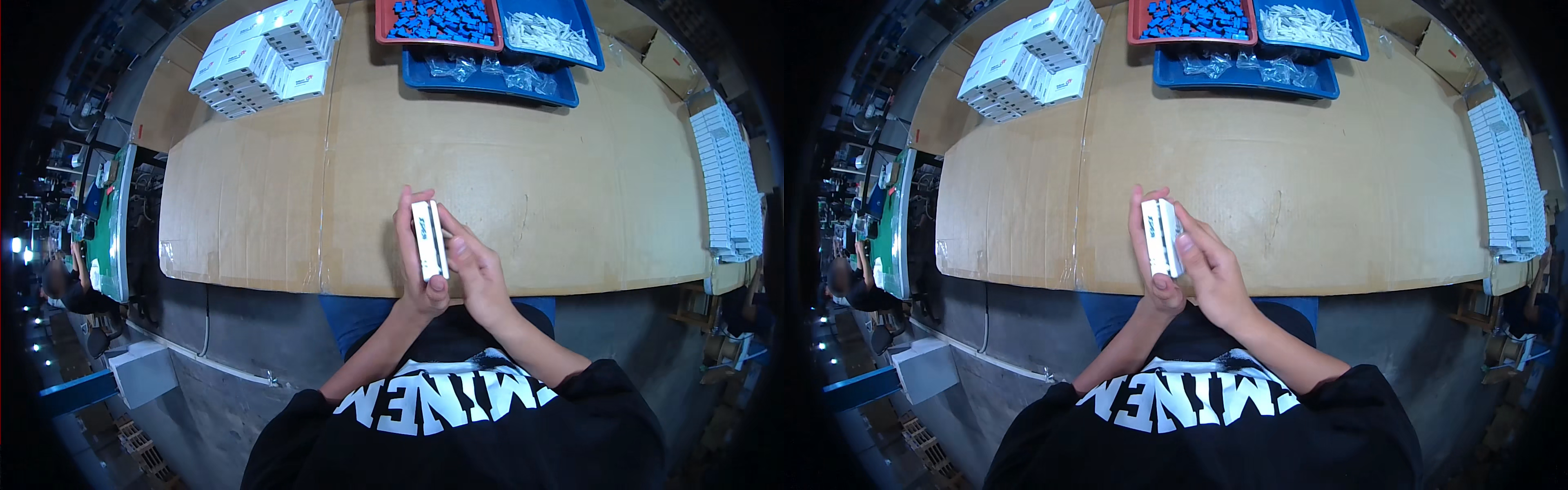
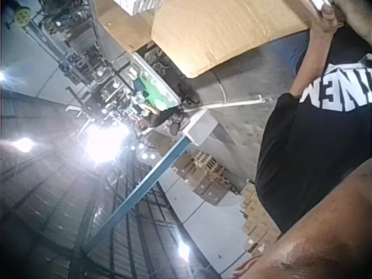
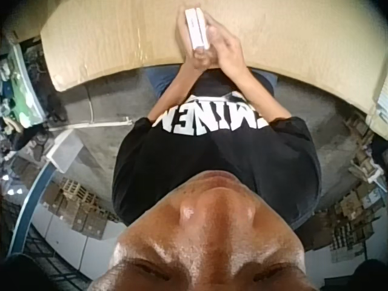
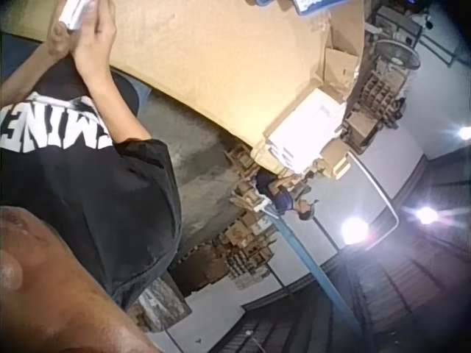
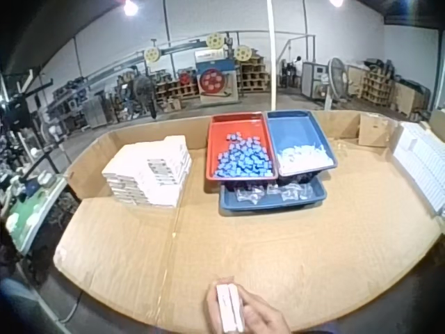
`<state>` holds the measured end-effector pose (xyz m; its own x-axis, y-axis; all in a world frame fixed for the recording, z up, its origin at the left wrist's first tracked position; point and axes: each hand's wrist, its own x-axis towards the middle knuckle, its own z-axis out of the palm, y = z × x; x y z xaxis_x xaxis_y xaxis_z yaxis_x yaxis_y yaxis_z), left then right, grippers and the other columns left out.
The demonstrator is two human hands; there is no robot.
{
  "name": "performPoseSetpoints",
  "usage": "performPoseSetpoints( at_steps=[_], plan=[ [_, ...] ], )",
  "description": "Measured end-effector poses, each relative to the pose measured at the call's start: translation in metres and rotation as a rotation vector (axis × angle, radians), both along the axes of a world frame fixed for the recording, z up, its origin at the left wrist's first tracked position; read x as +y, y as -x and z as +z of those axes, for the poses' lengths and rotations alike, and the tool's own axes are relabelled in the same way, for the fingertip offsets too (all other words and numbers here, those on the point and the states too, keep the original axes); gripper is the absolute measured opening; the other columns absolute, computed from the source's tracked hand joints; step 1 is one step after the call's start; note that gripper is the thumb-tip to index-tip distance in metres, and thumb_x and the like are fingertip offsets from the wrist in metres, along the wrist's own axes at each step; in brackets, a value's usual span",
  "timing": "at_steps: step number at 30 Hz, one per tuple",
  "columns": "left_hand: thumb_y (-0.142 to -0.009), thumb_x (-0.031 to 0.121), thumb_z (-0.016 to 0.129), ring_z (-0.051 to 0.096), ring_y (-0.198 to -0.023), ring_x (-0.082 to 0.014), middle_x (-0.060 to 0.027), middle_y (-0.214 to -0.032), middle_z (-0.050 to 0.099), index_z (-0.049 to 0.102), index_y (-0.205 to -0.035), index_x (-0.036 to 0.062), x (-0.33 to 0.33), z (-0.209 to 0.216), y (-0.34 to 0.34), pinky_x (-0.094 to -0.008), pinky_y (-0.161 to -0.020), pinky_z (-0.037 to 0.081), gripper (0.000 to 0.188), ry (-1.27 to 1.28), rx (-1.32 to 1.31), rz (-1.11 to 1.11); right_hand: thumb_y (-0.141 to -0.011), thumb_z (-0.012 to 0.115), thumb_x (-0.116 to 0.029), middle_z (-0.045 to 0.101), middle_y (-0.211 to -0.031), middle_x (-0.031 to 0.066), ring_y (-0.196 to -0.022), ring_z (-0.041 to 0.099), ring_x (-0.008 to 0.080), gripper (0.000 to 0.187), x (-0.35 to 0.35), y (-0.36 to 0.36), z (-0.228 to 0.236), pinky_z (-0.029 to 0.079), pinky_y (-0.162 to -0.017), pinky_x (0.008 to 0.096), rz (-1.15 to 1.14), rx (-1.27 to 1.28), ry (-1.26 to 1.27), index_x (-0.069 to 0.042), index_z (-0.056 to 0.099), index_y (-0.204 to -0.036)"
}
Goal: Assembling and packaging electronic components into small white boxes.
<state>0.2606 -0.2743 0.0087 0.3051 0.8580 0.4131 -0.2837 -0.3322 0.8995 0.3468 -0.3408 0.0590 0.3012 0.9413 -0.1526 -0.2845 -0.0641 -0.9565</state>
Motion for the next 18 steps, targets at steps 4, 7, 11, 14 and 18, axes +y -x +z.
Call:
performPoseSetpoints(
  at_steps=[4,7,11,14,18],
  plan=[
    [-0.091,0.084,0.044,0.043,-0.143,-0.0299,-0.0222,-0.157,0.037,0.0,-0.166,0.0006,0.003,0.001,0.003,-0.0443,-0.118,0.036,0.121,0.14,0.063,-0.173,-0.107,0.06,-0.022,0.044,-0.156,0.0168,-0.141,0.047,0.0234,0.056,-0.002,-0.021,-0.003,0.04,-0.114,0.0368,0.059,0.055,0.059,-0.004,0.044,-0.157],
    [-0.094,0.084,0.038,0.042,-0.144,-0.0299,-0.0211,-0.159,0.037,0.0,-0.167,0.0036,0.005,0.012,0.005,-0.0432,-0.117,0.037,0.115,0.439,-0.039,-0.269,-0.098,0.071,-0.033,0.041,-0.157,0.0226,-0.146,0.043,0.0354,0.068,-0.006,-0.03,-0.009,0.036,-0.12,0.0429,0.106,-0.467,-0.025,-0.01,0.047,-0.157],
    [-0.105,0.072,0.023,0.056,-0.133,-0.0258,-0.0161,-0.149,0.05,0.026,-0.162,0.0075,0.001,0.016,0.006,-0.0418,-0.111,0.047,0.086,0.977,-0.137,-0.436,-0.081,0.081,-0.044,0.038,-0.162,0.0209,-0.152,0.034,0.0423,0.082,-0.002,-0.051,-0.009,0.02,-0.123,0.0647,0.097,-1.025,-0.266,-0.012,0.054,-0.152],
    [-0.108,0.066,0.023,0.061,-0.127,-0.0243,-0.0122,-0.14,0.057,0.041,-0.152,0.0107,-0.002,0.026,0.004,-0.0409,-0.106,0.052,0.072,1.043,-0.167,-0.478,-0.082,0.075,-0.059,0.05,-0.154,0.0172,-0.149,0.042,0.0376,0.084,0.002,-0.058,-0.02,0.016,-0.121,0.0697,0.145,-1.253,-0.312,-0.012,0.055,-0.15],
    [-0.109,0.065,0.025,0.061,-0.127,-0.0236,-0.0105,-0.137,0.059,0.044,-0.149,0.0121,-0.005,0.032,0.002,-0.0407,-0.106,0.052,0.069,1.171,-0.228,-0.53,-0.082,0.077,-0.059,0.056,-0.148,0.0188,-0.14,0.052,0.0396,0.085,0.007,-0.06,-0.022,0.027,-0.12,0.0661,0.078,-1.23,-0.425,-0.004,0.058,-0.145]
  ],
)
